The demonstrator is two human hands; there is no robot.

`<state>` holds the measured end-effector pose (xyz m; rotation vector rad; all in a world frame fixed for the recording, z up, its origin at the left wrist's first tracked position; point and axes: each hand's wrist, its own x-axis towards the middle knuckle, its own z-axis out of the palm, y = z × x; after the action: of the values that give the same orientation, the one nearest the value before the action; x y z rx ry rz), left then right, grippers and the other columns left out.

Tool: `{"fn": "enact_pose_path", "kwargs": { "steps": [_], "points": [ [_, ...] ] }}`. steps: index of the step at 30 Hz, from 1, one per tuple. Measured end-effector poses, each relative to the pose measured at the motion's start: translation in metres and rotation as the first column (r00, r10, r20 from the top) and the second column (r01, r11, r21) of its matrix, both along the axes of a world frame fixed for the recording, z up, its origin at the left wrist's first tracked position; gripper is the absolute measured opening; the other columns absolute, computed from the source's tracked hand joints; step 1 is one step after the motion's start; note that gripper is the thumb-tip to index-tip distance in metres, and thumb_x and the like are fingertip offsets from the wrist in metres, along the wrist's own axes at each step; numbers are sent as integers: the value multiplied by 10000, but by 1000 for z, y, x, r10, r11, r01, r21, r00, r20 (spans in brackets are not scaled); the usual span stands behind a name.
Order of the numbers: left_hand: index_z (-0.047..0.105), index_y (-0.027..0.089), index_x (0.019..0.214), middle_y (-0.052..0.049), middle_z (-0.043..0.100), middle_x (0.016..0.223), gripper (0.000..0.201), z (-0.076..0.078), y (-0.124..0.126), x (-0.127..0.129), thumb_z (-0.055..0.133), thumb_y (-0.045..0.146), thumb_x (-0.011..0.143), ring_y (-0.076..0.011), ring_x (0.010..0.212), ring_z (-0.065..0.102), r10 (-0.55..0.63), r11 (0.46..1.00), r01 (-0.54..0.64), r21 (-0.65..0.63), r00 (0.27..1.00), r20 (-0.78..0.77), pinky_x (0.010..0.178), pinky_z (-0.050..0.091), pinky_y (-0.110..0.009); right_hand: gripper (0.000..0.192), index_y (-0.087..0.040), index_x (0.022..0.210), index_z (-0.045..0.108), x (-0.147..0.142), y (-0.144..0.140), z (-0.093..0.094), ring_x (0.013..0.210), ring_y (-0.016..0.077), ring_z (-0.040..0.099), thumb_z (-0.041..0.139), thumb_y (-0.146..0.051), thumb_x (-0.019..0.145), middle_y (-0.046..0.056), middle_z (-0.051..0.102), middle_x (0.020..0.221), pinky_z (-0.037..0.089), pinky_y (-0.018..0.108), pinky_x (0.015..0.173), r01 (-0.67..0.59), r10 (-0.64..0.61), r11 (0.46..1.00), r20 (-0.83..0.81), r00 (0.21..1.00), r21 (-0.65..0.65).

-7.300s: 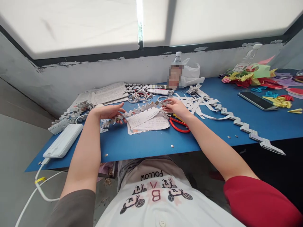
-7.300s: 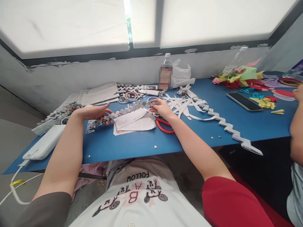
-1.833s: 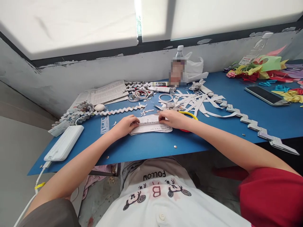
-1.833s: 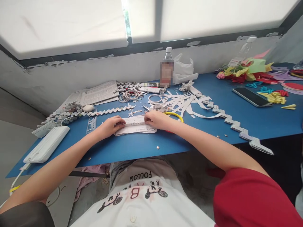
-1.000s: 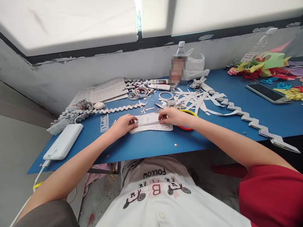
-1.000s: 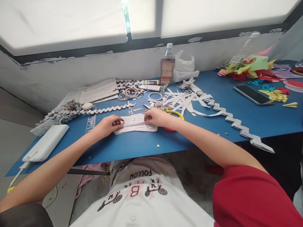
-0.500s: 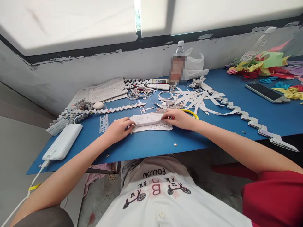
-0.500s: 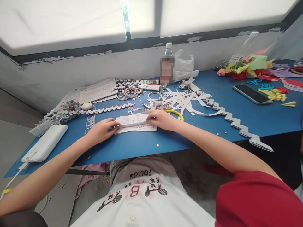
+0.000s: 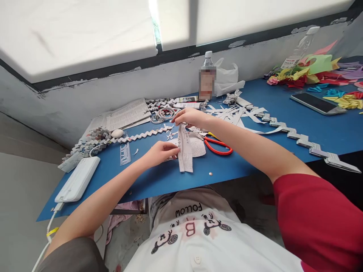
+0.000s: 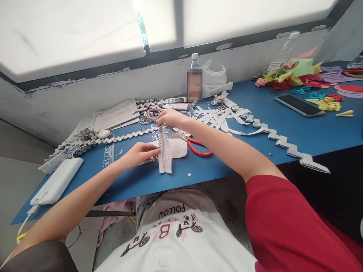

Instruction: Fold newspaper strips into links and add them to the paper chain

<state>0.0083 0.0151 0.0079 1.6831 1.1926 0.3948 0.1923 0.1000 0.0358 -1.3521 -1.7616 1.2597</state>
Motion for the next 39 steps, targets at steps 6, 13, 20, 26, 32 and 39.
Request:
{"fn": "enact_pose_path", "kwargs": {
  "steps": [6,13,20,26,32,39],
  "points": [
    [677,167,1062,-80,729,970,498,-5,4,-5,748,479,681,-175,836,653,29,994,-14,-107,990,138,723,509,-282,133,-152,800,716,1,7,-8,561,84,420,670,-139,675,45,626,733,297,201,438,-10,5,998,-75,997,-54],
    [618,167,1176,-87,710,1052,575,-16,4,-5,726,469,698,-252,977,639,-4,999,12,-38,979,205,820,512,-361,80,-155,775,715,11,5,-13,552,75,395,700,-185,702,36,622,746,315,224,464,26,-31,999,-99,995,-48],
    [616,155,777,31,489,611,337,-7,8,-15,494,458,861,-109,568,417,-86,963,118,242,986,-140,524,316,-247,209,-166,843,748,29,-17,-12,756,173,580,675,-341,755,67,695,835,433,261,620,-133,93,977,233,968,164],
    [544,164,655,37,379,577,382,-8,14,-23,440,443,893,-103,548,341,-170,917,260,302,940,-295,516,286,-249,242,-210,878,763,27,-32,-40,847,192,603,623,-399,817,56,704,938,444,289,754,-502,356,753,379,854,425],
    [709,207,1084,-66,627,988,410,-22,29,-42,446,461,899,-178,820,573,-169,811,337,479,917,-360,744,433,-296,247,-187,944,750,30,-30,-56,828,199,611,515,-247,899,90,706,925,427,299,728,-681,311,533,632,709,501],
    [737,253,993,-59,647,911,369,-28,30,-53,376,317,947,-167,824,583,-69,572,541,617,781,-621,721,428,-263,319,-145,949,725,36,-41,-61,816,209,574,407,-180,948,119,667,905,426,329,747,-798,133,370,823,552,476]
  ]
}}
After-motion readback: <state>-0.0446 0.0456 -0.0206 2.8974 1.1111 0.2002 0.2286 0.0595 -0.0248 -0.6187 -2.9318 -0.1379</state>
